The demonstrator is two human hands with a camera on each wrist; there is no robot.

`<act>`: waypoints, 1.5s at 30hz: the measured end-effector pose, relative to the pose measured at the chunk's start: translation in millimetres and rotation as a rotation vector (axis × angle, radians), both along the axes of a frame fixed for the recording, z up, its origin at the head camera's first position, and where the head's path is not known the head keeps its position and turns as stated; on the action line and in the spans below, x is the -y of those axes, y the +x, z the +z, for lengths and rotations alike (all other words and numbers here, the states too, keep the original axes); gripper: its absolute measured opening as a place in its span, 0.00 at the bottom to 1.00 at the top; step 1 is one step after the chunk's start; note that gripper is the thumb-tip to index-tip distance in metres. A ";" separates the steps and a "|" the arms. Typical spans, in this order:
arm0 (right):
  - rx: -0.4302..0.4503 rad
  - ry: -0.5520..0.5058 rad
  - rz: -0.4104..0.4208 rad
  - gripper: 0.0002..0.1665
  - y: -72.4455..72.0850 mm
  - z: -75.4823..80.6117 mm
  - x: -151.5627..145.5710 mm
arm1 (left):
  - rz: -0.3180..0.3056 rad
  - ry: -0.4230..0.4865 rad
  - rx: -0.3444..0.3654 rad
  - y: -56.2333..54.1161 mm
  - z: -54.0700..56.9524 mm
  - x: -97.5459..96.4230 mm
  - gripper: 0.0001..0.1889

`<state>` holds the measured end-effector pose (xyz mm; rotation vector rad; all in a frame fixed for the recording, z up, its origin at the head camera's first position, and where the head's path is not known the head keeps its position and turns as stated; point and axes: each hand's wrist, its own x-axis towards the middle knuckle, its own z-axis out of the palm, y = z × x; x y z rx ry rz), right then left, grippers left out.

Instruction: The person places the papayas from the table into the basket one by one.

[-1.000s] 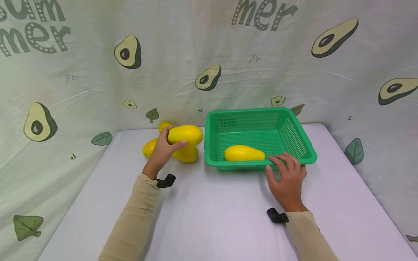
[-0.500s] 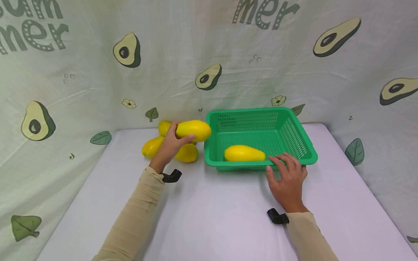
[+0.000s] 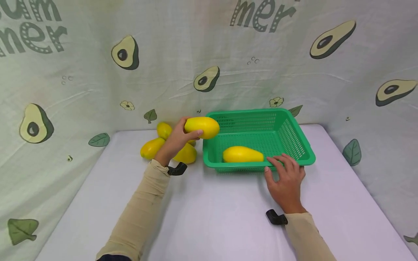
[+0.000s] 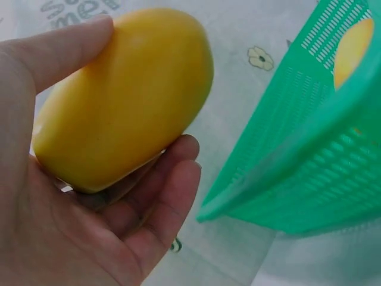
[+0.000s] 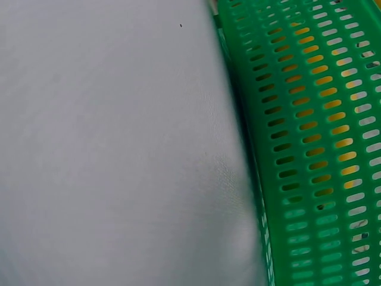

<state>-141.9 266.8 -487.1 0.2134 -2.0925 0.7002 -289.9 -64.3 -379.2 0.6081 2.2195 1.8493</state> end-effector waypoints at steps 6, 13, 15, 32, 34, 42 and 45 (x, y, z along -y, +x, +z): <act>-0.011 0.006 0.003 0.27 -0.8 -1.1 -0.7 | -0.069 -0.012 -0.002 -6.6 2.1 -15.0 0.39; -0.022 0.005 0.007 0.27 -2.6 -2.4 -1.2 | -0.116 -0.053 -0.021 -13.2 7.7 -32.0 0.38; -0.024 0.003 0.004 0.26 -3.4 -3.1 -1.5 | -0.118 -0.073 -0.028 -14.5 8.5 -36.6 0.37; -0.013 -0.003 -0.001 0.25 -1.6 -3.8 -2.3 | -0.114 -0.187 -0.009 -18.7 5.7 -55.4 0.38; -0.013 -0.002 0.003 0.25 -1.0 -4.4 -2.4 | -0.116 -0.207 -0.014 -18.8 4.4 -56.3 0.37; -0.013 -0.001 0.007 0.24 -2.4 -4.0 -3.4 | -0.124 -0.264 -0.028 -21.1 4.8 -61.1 0.40; -0.011 -0.004 0.004 0.24 -2.4 -4.2 -3.4 | -0.127 -0.284 -0.034 -22.3 4.0 -62.2 0.41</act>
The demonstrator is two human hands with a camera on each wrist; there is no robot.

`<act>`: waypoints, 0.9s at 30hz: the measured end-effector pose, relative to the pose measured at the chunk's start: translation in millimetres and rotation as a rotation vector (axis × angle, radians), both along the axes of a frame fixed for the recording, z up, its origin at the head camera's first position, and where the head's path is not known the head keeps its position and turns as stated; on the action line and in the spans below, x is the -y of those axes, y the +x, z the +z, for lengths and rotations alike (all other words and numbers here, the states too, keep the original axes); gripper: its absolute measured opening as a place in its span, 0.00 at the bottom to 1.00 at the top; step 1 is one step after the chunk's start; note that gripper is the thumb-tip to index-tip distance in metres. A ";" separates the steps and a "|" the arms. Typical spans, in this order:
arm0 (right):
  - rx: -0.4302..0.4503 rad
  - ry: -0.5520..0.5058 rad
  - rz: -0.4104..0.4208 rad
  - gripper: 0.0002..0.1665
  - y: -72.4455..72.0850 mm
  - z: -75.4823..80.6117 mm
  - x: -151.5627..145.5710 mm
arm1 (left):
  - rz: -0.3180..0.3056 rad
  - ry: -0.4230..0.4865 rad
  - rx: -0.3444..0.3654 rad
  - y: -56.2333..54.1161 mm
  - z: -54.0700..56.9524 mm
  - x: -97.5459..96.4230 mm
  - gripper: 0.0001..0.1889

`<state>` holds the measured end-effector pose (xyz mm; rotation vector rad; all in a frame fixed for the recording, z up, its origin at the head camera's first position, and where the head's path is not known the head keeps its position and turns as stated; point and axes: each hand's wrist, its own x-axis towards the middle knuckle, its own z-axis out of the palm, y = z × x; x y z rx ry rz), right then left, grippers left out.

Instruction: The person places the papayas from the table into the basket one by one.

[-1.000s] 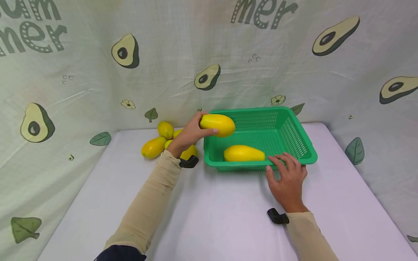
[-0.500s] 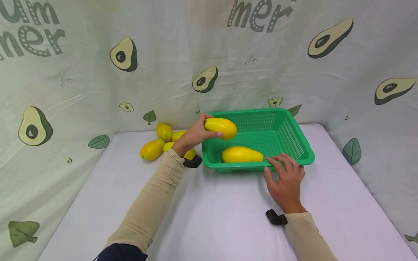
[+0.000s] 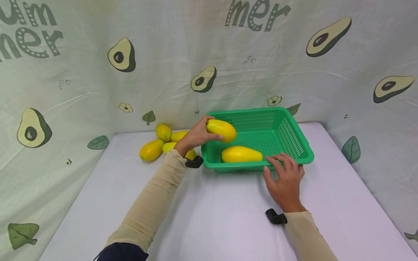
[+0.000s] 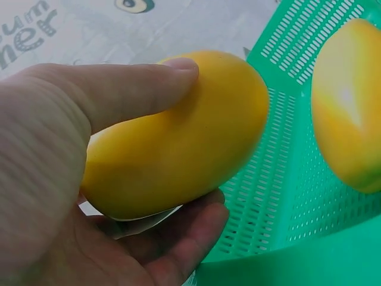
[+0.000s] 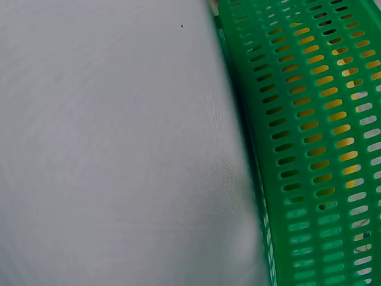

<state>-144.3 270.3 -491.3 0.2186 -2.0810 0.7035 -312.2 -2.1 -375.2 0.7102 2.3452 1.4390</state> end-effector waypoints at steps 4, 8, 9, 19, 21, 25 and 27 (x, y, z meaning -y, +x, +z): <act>0.004 0.003 -0.001 0.24 0.3 -0.3 -0.1 | -0.001 -0.017 -0.016 -0.4 -1.7 -0.8 0.42; 0.006 0.009 -0.006 0.25 0.8 -1.2 0.1 | -0.002 -0.040 -0.027 -0.1 -2.2 -1.2 0.42; 0.006 0.011 -0.007 0.25 0.7 -1.4 0.1 | -0.004 -0.046 -0.028 -0.3 -2.1 -1.4 0.43; -0.012 0.014 0.000 0.25 -1.9 0.2 0.0 | -0.004 -0.093 -0.033 -3.5 6.6 -2.6 0.44; -0.010 0.011 0.000 0.25 -1.9 0.4 0.0 | -0.004 -0.093 -0.032 -3.9 8.0 -2.2 0.41; 0.001 0.007 -0.002 0.26 -1.2 0.1 -0.1 | 0.001 -0.106 -0.063 -3.5 9.5 0.8 0.33; 0.006 0.004 -0.003 0.26 -0.8 -0.1 -0.1 | 0.007 -0.108 -0.083 -2.9 9.0 3.7 0.29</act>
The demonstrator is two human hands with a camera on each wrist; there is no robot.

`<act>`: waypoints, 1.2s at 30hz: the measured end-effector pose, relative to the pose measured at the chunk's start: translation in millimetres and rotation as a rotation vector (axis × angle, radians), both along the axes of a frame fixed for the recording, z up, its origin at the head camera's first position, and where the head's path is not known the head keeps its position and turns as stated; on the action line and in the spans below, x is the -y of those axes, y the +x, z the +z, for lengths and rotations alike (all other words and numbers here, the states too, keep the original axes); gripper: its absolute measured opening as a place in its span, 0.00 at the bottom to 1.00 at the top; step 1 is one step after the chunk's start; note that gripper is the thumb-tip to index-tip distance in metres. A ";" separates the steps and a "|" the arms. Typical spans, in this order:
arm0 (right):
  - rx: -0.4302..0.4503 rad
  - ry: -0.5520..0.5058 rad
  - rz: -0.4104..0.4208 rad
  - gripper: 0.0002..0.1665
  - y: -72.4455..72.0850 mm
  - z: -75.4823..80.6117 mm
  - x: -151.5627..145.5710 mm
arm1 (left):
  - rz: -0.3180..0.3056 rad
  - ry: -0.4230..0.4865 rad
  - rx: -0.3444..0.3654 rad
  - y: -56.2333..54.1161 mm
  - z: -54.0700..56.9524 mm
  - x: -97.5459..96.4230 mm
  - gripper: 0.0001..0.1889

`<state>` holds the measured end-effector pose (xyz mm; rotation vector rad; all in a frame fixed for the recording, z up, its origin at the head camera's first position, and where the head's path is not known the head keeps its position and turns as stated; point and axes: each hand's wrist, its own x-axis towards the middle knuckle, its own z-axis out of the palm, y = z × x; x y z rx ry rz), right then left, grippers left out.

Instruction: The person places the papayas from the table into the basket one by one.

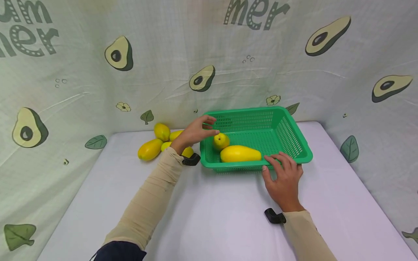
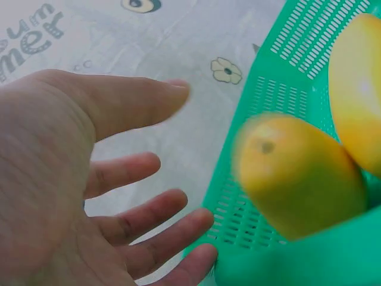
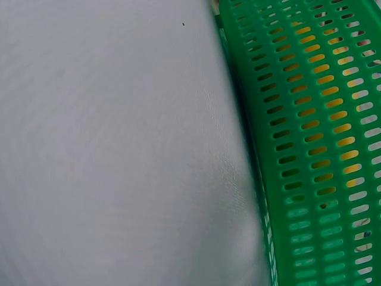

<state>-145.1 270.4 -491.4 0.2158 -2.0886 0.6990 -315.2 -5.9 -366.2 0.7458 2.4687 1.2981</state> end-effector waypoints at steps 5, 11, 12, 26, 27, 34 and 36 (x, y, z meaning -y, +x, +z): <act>0.002 -0.003 0.002 0.26 -0.1 0.9 1.1 | 0.041 0.013 -0.022 3.9 0.0 14.0 0.24; -0.009 0.003 0.003 0.25 -1.0 1.7 -0.4 | 0.071 0.034 -0.032 7.3 -3.2 35.1 0.24; -0.011 0.004 0.003 0.25 -1.2 1.9 -0.6 | 0.076 0.037 -0.034 8.4 -3.8 38.6 0.24; -0.003 -0.010 -0.005 0.26 0.9 0.4 -1.0 | 0.122 0.043 -0.068 21.6 -14.1 79.7 0.19; -0.002 -0.011 -0.005 0.26 1.1 0.0 -0.7 | 0.124 0.047 -0.067 22.0 -14.7 82.6 0.18; -0.013 -0.004 0.001 0.26 0.4 -2.2 0.7 | 0.210 0.083 -0.079 24.1 -19.1 104.5 0.18; -0.013 -0.002 0.004 0.26 0.0 -2.5 1.0 | 0.230 0.118 -0.091 24.3 -21.9 110.5 0.19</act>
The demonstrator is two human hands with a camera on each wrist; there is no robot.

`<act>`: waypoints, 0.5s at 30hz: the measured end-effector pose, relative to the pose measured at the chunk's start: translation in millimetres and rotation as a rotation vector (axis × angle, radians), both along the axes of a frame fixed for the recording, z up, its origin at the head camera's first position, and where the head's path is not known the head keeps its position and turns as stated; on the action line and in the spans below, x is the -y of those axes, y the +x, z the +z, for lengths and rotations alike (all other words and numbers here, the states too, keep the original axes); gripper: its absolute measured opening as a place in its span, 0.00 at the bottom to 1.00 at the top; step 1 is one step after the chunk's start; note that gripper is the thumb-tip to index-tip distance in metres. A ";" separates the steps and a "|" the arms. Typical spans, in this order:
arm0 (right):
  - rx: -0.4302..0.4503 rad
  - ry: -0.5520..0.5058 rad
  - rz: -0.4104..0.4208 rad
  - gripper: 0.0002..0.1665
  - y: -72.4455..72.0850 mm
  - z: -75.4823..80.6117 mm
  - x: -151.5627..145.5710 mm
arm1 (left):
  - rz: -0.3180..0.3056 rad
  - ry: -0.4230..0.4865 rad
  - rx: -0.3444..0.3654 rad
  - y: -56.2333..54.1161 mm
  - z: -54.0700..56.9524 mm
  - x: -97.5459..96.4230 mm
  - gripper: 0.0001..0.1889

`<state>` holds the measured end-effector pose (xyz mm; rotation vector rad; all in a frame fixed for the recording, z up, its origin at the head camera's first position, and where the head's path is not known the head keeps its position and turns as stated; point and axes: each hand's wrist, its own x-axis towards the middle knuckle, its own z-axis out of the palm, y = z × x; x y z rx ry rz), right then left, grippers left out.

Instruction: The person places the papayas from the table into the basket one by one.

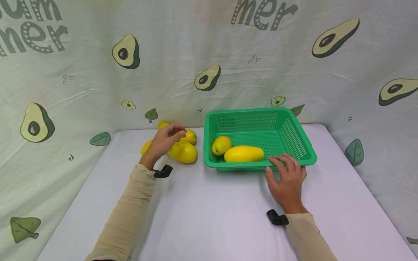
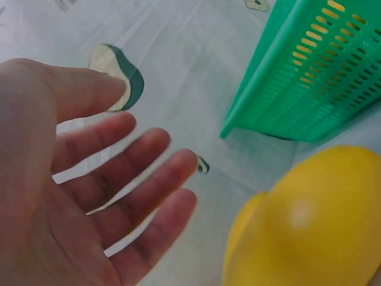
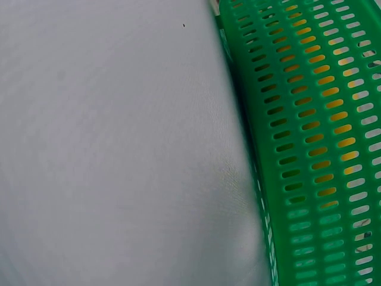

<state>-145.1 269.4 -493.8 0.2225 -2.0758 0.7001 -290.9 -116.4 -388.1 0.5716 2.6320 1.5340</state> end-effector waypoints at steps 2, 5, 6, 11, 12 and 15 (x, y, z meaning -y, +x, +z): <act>0.001 0.000 0.001 0.27 -0.2 -0.1 0.1 | 0.016 0.040 -0.009 0.8 -2.4 4.9 0.19; 0.005 0.000 0.000 0.27 -0.3 0.2 0.2 | 0.035 0.098 -0.021 2.5 -7.6 11.7 0.19; 0.005 0.000 0.000 0.27 -0.3 0.4 0.3 | 0.040 0.116 -0.028 2.9 -9.6 14.0 0.18; 0.000 0.006 -0.004 0.27 -0.2 1.2 0.6 | 0.074 0.190 -0.080 6.2 -22.8 25.1 0.17; -0.002 0.006 -0.002 0.27 -0.1 1.3 0.6 | 0.085 0.200 -0.091 6.9 -25.8 27.3 0.18; -0.004 0.006 -0.003 0.26 0.1 1.5 0.5 | 0.111 0.246 -0.100 9.6 -34.0 33.5 0.18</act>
